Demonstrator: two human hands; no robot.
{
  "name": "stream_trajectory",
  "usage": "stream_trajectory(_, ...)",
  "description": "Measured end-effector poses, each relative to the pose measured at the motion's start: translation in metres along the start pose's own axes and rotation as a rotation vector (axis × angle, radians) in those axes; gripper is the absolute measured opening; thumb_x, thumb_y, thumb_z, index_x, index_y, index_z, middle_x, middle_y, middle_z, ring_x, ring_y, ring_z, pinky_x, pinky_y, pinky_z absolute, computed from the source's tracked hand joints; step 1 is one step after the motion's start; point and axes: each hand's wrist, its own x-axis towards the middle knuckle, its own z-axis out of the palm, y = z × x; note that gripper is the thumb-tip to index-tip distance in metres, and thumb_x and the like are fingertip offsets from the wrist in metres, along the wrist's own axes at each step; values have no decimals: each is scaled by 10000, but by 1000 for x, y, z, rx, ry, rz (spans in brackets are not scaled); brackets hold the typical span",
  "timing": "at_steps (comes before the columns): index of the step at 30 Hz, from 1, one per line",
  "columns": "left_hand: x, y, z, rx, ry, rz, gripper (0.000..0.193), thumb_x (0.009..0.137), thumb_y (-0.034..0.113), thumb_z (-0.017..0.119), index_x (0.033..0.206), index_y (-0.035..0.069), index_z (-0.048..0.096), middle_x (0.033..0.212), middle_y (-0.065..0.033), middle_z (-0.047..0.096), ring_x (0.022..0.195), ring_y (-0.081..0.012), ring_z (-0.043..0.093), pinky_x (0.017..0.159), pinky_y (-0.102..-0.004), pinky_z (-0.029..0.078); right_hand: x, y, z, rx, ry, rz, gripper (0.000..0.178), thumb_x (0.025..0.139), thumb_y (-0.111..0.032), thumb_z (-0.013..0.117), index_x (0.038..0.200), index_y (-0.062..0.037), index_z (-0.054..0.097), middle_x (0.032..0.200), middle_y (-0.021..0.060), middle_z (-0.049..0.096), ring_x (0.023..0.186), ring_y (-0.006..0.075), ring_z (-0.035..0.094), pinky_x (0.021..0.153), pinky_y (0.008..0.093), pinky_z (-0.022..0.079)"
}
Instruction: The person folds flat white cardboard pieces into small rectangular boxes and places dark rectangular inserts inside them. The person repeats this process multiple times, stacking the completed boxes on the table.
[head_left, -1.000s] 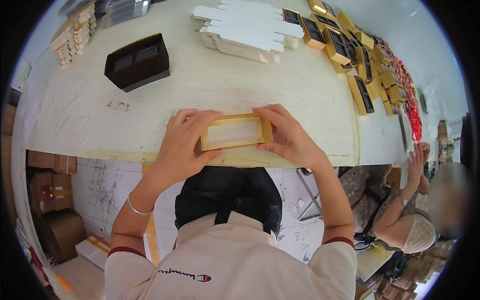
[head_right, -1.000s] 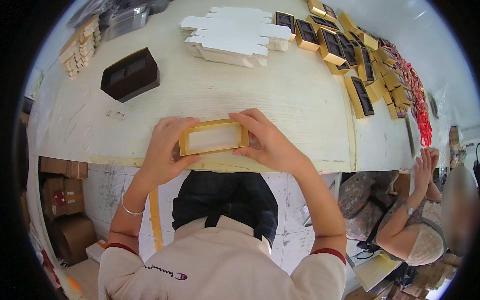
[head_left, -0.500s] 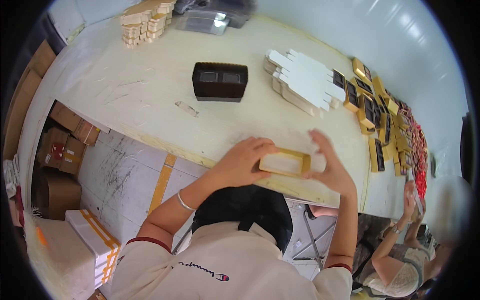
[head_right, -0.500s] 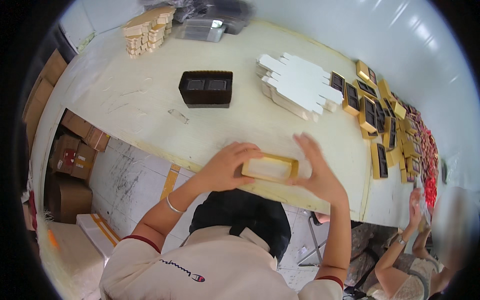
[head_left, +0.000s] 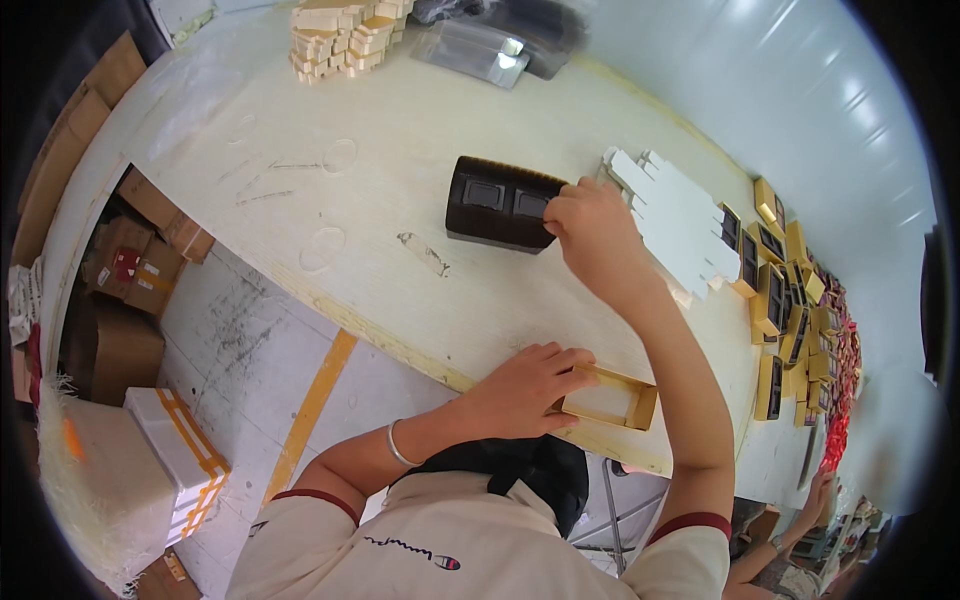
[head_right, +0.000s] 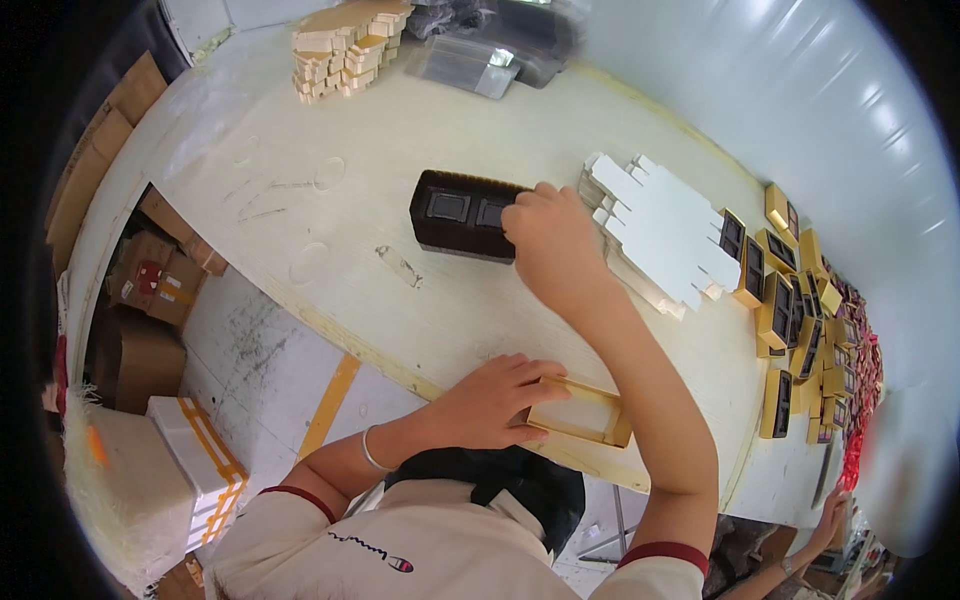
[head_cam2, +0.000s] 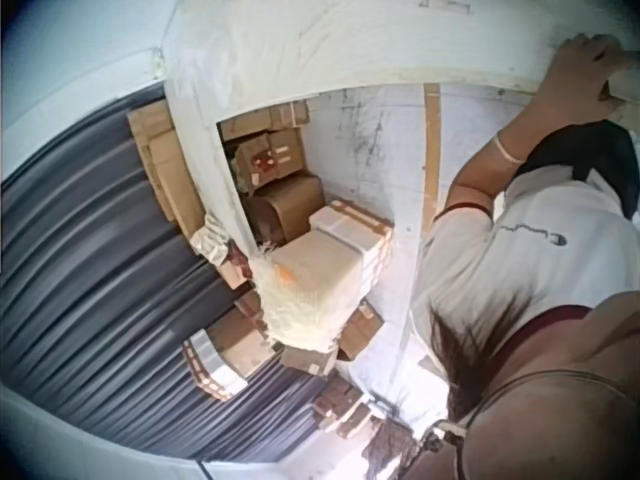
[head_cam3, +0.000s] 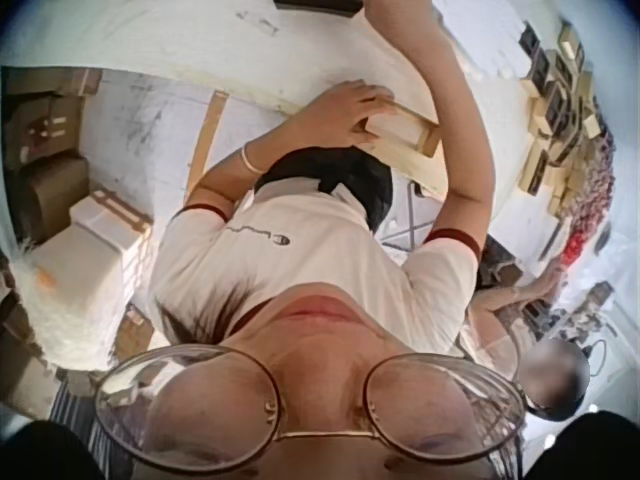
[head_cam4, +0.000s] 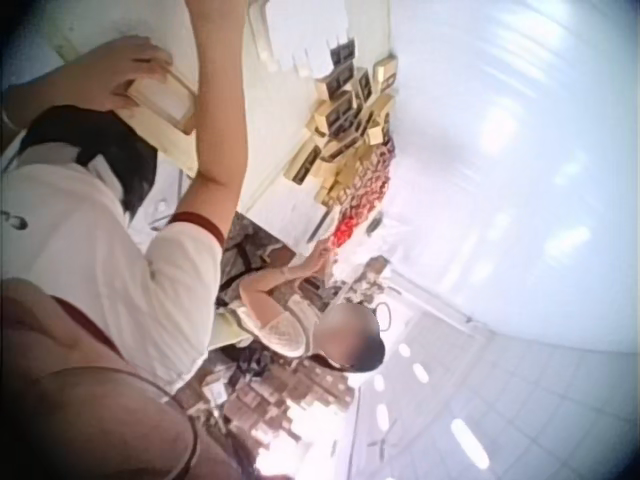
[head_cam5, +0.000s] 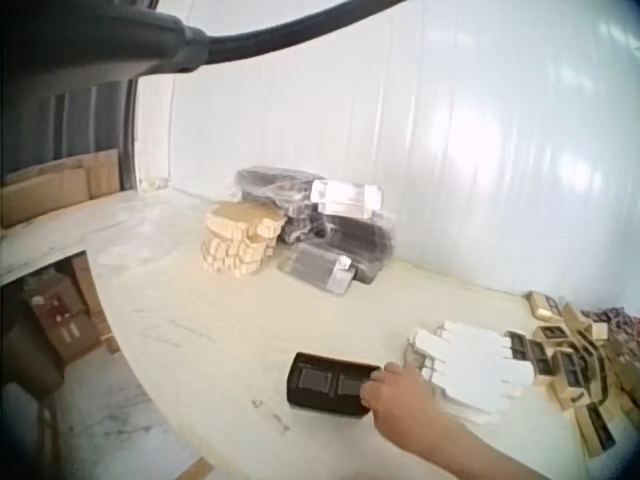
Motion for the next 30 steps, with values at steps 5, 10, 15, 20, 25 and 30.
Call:
stream_trajectory(5,-1,0,-1,6,0,-3,491,725,226,753,1153,118,538,1266,-66,491,1013,-284,505,919,-405,411,4,5,-14,447,49,95,65,788,-46,655,756,9,644,692,110,599,708,214,536,650,344,439)
stream_trajectory(10,-1,1,3,34,11,14,496,730,234,753,1162,117,541,1263,-66,495,1030,-287,507,921,-412,409,7,18,-10,705,10,355,117,856,-76,607,827,37,623,699,103,603,629,207,525,619,319,445)
stream_trajectory(15,-3,3,2,69,18,-11,505,745,242,746,1187,114,538,1261,-72,496,1038,-291,509,918,-417,409,-3,-3,11,-103,336,-209,63,879,-88,595,856,-34,574,712,103,582,651,254,533,605,361,434)
stream_trajectory(20,0,6,2,63,7,-36,577,744,228,749,1254,105,507,1260,-100,505,1106,-315,499,953,-424,399,-14,-2,-1,20,316,26,71,876,-97,558,837,-43,534,708,127,572,691,277,560,627,391,449)
stream_trajectory(25,1,9,-1,10,23,-60,664,735,194,755,1323,99,462,1273,-124,510,1176,-347,471,1008,-435,371,-75,4,-48,630,406,366,204,948,-194,564,836,-34,505,669,70,503,633,151,442,598,301,390)
stream_trajectory(30,4,19,-2,60,19,-129,752,703,158,778,1362,92,422,1246,-141,529,1129,-367,506,991,-420,398,-184,24,-91,977,130,779,380,905,-403,645,804,-80,471,692,-64,405,652,39,330,546,216,288)
